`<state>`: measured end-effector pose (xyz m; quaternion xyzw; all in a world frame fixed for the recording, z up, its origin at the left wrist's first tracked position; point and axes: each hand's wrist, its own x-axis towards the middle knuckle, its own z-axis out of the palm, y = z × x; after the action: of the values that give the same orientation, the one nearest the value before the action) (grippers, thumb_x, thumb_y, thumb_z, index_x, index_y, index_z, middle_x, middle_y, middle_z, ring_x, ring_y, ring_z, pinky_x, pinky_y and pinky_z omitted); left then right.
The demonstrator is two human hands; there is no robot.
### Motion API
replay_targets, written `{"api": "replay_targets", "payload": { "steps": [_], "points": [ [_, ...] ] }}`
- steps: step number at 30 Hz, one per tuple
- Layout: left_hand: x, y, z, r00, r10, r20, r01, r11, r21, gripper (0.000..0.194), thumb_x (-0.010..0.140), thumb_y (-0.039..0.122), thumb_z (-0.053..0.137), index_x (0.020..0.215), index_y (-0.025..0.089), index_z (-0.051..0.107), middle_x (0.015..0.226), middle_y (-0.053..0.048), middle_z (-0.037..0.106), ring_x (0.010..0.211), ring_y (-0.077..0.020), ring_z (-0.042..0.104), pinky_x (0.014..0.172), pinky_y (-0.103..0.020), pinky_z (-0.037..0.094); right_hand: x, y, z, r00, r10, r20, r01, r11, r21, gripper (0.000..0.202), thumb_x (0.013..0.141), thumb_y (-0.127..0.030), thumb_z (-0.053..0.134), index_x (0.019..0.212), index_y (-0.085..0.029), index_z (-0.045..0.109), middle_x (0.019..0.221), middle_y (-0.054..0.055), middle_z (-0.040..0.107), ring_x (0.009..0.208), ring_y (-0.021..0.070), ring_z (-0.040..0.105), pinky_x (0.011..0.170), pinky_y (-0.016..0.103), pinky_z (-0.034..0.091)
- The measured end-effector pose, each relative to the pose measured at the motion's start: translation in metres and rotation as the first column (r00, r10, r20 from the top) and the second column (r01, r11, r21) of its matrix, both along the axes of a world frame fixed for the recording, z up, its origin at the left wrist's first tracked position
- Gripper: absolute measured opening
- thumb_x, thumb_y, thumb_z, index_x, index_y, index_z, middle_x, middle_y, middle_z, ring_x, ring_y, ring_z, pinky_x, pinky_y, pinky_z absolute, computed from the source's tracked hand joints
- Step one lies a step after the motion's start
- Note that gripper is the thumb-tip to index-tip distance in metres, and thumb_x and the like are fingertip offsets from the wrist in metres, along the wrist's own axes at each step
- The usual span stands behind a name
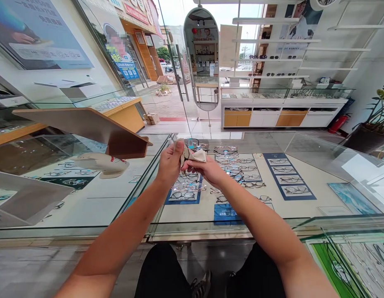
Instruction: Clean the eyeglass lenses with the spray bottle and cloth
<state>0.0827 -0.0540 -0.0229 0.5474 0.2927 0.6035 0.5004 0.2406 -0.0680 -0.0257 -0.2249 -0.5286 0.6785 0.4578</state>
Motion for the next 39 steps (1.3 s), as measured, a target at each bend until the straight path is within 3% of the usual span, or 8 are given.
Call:
{"api": "replay_targets", "payload": {
  "steps": [5,10,14,24,32,39],
  "points": [
    [-0.017,0.010,0.014,0.951,-0.302,-0.064,0.297,0.952,-0.076,0.063,0.084,0.079,0.091,0.079,0.019,0.072,0.063,-0.005,0.071,0.054,-0.0161,0.065,0.054,-0.028,0.053,0.014,0.006,0.006,0.999,-0.029,0.021,0.030,0.999,-0.042,0.028,0.071,-0.046,0.095,0.072,-0.021,0.081,0.082,0.005,0.074,0.088,0.0203,0.064,0.078,0.033,0.047],
    [-0.023,0.006,0.026,0.921,-0.376,-0.101,0.366,0.925,-0.101,0.049,0.078,0.058,0.104,0.091,0.018,0.078,0.073,-0.006,0.078,0.062,-0.0167,0.069,0.061,-0.027,0.057,0.019,0.010,0.006,1.000,-0.019,0.018,0.020,0.996,-0.083,0.026,0.071,-0.043,0.093,0.073,-0.021,0.079,0.082,0.006,0.074,0.088,0.0210,0.066,0.078,0.033,0.050],
    [-0.020,0.006,0.024,0.927,-0.362,-0.102,0.353,0.931,-0.093,0.046,0.074,0.049,0.108,0.088,0.018,0.076,0.072,-0.005,0.078,0.062,-0.0170,0.071,0.062,-0.026,0.057,0.018,0.012,0.003,1.000,-0.012,0.012,0.014,0.996,-0.093,0.026,0.071,-0.042,0.093,0.075,-0.020,0.080,0.083,0.006,0.074,0.086,0.0202,0.066,0.076,0.032,0.050],
    [-0.014,0.008,0.014,0.963,-0.266,-0.038,0.261,0.960,-0.105,0.047,0.069,0.046,0.109,0.085,0.018,0.075,0.062,-0.003,0.074,0.053,-0.0147,0.065,0.057,-0.026,0.053,0.012,0.009,0.002,0.999,-0.031,-0.010,0.030,0.994,-0.107,0.025,0.068,-0.038,0.093,0.077,-0.020,0.078,0.080,0.004,0.074,0.081,0.0174,0.062,0.073,0.032,0.044],
    [0.000,0.006,0.000,0.993,-0.108,0.036,0.110,0.992,-0.055,0.056,0.074,0.065,0.104,0.083,0.021,0.070,0.052,0.004,0.062,0.041,-0.0118,0.053,0.045,-0.026,0.051,0.003,0.002,0.001,1.000,-0.023,-0.015,0.021,0.996,-0.085,0.040,0.069,-0.050,0.100,0.083,-0.022,0.077,0.085,0.004,0.074,0.080,0.0181,0.059,0.075,0.034,0.044],
    [0.004,0.003,0.001,0.990,-0.094,0.107,0.102,0.992,-0.074,0.068,0.083,0.084,0.087,0.075,0.020,0.066,0.048,0.003,0.056,0.043,-0.0120,0.054,0.048,-0.026,0.052,0.007,0.002,0.004,1.000,-0.016,0.026,0.016,1.000,0.006,0.036,0.073,-0.052,0.098,0.082,-0.022,0.080,0.088,0.005,0.075,0.084,0.0193,0.056,0.079,0.035,0.044]
  ]
}}
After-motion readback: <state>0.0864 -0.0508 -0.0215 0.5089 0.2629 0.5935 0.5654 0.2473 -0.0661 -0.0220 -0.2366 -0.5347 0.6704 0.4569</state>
